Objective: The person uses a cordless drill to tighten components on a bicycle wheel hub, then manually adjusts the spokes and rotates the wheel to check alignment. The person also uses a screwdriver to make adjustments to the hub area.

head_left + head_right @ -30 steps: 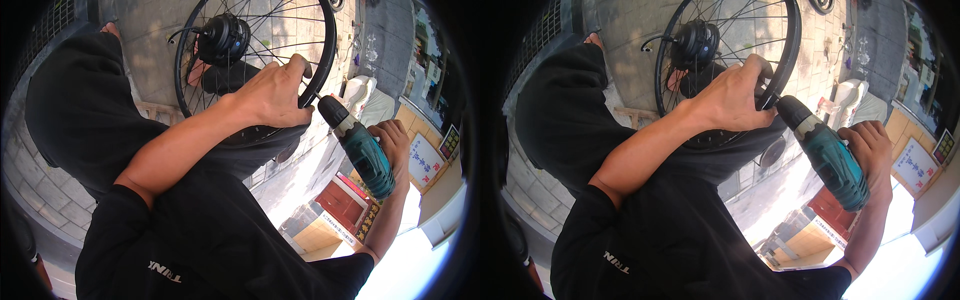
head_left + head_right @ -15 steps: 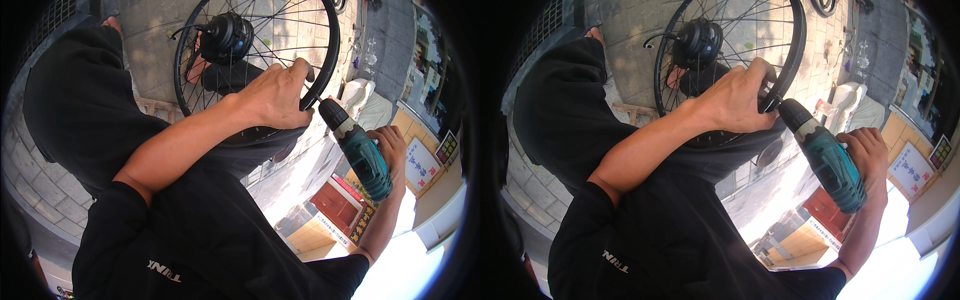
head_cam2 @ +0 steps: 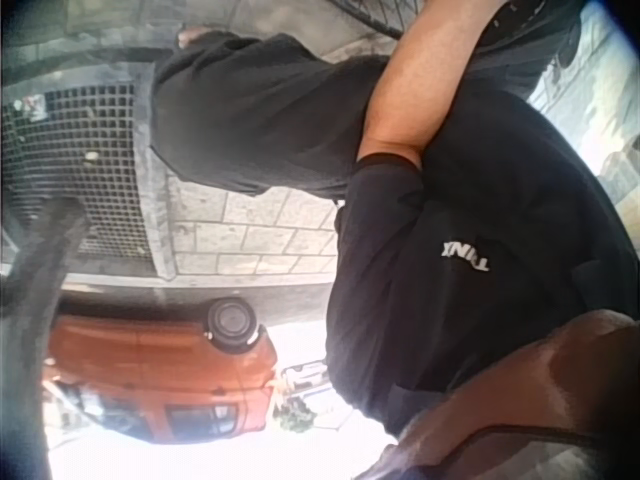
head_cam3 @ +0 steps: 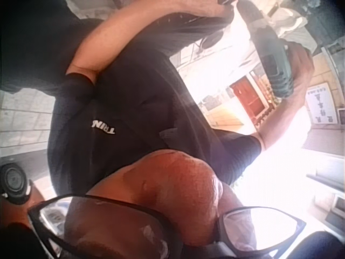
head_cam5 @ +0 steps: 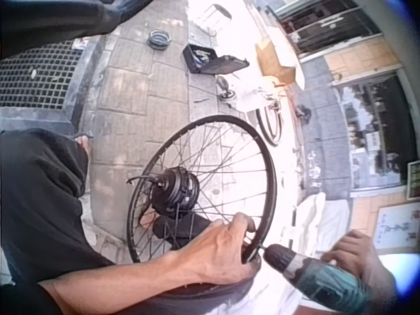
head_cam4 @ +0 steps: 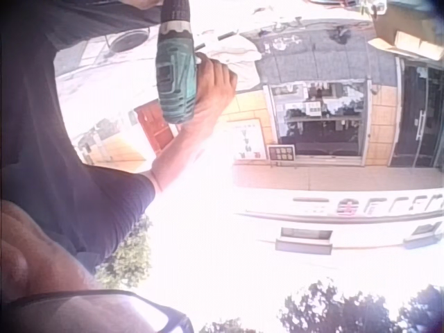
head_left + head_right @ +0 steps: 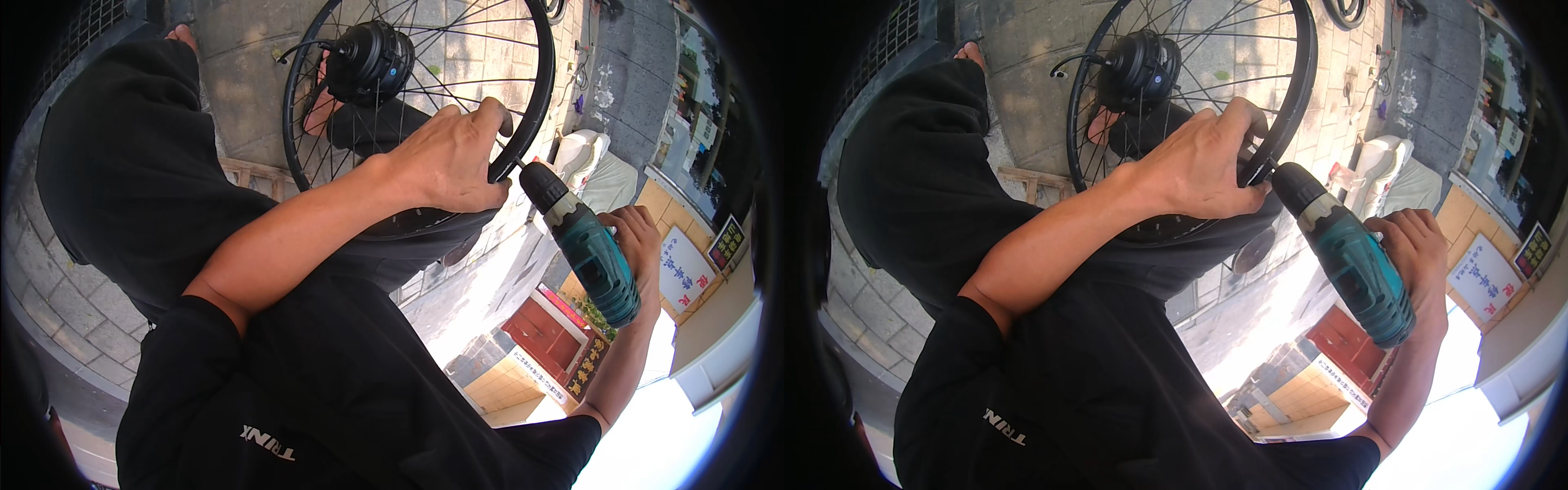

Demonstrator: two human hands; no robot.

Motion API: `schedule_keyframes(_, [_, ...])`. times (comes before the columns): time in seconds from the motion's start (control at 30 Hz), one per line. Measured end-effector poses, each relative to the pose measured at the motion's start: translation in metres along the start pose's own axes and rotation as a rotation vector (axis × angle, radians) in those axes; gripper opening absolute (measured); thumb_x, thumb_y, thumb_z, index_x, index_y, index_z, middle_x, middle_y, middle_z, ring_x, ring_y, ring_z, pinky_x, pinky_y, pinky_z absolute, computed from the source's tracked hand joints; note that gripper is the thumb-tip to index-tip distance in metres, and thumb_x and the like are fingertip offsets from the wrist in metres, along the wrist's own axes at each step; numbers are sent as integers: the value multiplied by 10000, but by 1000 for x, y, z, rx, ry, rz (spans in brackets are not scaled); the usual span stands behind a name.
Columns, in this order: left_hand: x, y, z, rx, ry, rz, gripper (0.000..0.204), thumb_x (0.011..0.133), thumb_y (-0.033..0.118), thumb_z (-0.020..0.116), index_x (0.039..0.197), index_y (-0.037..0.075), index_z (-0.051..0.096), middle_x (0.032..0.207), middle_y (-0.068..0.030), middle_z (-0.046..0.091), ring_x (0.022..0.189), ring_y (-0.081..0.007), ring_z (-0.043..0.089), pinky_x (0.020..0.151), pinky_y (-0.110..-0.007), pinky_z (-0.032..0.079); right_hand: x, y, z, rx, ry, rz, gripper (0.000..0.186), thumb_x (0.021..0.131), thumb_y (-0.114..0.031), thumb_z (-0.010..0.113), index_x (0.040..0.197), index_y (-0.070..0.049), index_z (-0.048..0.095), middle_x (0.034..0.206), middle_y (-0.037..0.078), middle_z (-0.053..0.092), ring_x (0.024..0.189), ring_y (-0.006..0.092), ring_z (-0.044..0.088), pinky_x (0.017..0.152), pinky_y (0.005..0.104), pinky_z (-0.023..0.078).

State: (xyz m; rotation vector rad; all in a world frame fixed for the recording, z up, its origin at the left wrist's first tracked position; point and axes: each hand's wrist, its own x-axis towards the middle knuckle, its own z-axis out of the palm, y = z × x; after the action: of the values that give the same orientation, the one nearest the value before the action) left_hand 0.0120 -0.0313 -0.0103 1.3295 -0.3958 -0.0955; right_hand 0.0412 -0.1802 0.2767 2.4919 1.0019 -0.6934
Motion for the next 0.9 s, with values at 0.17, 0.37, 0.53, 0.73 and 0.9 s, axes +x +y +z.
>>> schedule_keyframes(0.17, [1,3,-3,-32,-40,-35,636,791,253,850,1165,-114,491,835,-272,690,817,-443,709,805,-463,550,0,0,0,8,4,-6,259,754,-176,751,957,-37,668,815,100,641,771,290,621,748,405,479])
schedule_keyframes(0.37, [1,4,-3,-16,-59,-52,640,775,295,802,1157,-118,496,762,-238,674,764,-427,690,875,-445,517,0,2,1,15,4,-23,250,756,-176,741,947,-33,666,806,99,634,766,291,622,749,406,481])
schedule_keyframes(0.53, [0,3,-3,-2,-60,-62,636,789,265,844,1187,-87,495,821,-238,696,800,-432,691,858,-467,524,2,0,-1,4,4,-8,250,764,-182,733,949,-27,669,804,99,634,757,290,619,755,407,480])
schedule_keyframes(0.73, [2,4,-4,-21,-68,-82,649,791,275,840,1203,-88,494,871,-247,699,857,-438,682,882,-470,524,2,-1,-1,-18,6,-8,251,756,-168,735,954,-27,671,813,97,639,768,288,624,775,407,481])
schedule_keyframes(0.9, [0,8,-5,17,-66,-88,661,793,284,842,1214,-88,494,988,-264,695,946,-428,666,889,-471,524,6,-10,-6,-50,26,-45,269,742,-143,743,982,-38,679,829,83,646,797,273,635,797,410,486])
